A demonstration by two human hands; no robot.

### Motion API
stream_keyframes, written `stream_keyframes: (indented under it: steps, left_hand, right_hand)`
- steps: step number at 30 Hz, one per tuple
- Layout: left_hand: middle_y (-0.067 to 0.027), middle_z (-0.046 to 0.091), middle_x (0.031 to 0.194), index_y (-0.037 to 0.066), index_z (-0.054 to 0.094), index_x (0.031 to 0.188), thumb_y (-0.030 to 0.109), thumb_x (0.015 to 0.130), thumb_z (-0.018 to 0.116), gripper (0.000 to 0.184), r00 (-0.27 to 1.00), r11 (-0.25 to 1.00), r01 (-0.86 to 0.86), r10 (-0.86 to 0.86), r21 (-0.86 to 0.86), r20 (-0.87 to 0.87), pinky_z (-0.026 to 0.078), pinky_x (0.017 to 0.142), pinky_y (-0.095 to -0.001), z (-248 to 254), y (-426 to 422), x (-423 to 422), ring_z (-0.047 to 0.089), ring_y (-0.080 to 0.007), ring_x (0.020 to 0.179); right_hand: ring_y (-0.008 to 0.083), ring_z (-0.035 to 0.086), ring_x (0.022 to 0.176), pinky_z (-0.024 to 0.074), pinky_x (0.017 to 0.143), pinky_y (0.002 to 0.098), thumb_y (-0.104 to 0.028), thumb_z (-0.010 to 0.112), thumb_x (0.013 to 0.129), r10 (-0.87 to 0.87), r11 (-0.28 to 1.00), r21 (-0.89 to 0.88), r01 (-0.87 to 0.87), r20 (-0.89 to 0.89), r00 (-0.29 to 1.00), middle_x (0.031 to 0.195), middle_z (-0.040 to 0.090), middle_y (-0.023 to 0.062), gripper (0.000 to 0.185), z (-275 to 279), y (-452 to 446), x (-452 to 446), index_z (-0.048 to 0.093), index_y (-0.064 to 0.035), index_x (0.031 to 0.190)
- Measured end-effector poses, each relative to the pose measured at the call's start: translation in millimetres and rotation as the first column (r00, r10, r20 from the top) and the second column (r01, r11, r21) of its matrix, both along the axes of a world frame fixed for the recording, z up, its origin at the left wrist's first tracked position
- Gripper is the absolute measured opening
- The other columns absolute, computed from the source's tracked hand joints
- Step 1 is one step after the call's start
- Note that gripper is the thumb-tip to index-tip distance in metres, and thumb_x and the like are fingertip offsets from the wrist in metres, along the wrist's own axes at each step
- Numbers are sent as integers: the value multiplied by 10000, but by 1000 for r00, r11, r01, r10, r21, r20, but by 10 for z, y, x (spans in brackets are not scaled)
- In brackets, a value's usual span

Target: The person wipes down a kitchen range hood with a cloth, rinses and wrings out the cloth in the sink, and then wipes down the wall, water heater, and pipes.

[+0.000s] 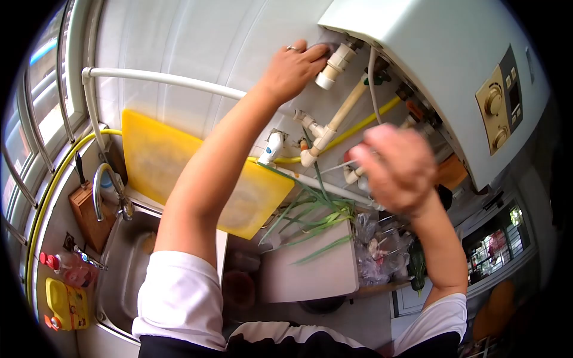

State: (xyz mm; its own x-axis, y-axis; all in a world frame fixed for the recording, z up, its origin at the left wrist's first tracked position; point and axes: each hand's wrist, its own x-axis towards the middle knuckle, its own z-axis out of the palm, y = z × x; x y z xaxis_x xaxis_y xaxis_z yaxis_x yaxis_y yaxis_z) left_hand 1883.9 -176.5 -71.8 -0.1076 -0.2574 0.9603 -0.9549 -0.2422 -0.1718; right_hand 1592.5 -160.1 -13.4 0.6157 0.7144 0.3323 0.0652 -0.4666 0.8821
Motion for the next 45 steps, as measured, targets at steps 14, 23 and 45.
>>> stream_keyframes:
  steps: [14, 23, 45]
  left_hand:
    - [60, 540, 1344, 183, 609, 1251, 103, 852, 522, 417, 984, 988, -154, 150, -29, -95, 518, 721, -342, 128, 44, -158, 577, -209, 976]
    - [53, 545, 1342, 140, 619, 1215, 45, 821, 518, 417, 993, 996, -84, 82, -21, -83, 541, 771, -356, 34, 88, -118, 579, -236, 1023]
    - [-97, 494, 1416, 196, 580, 1314, 343, 853, 632, 487, 996, 985, 76, -68, -154, 53, 315, 1099, -548, -39, -565, -207, 362, -358, 1379]
  right_hand:
    - [306, 395, 1335, 354, 1092, 450, -37, 624, 764, -295, 872, 360, 331, -154, 943, 1403, 442, 150, 454, -767, -663, 537, 592, -15, 1216]
    - [348, 315, 1378, 354, 1102, 443, -44, 625, 769, -257, 865, 446, 231, -2, 966, 1442, 397, 151, 441, -788, -900, 600, 611, -22, 1209]
    - [353, 168, 1466, 397, 1091, 419, -53, 659, 715, -311, 850, 429, 306, -61, 948, 1522, 349, 65, 525, -809, -1013, 554, 621, -105, 1235]
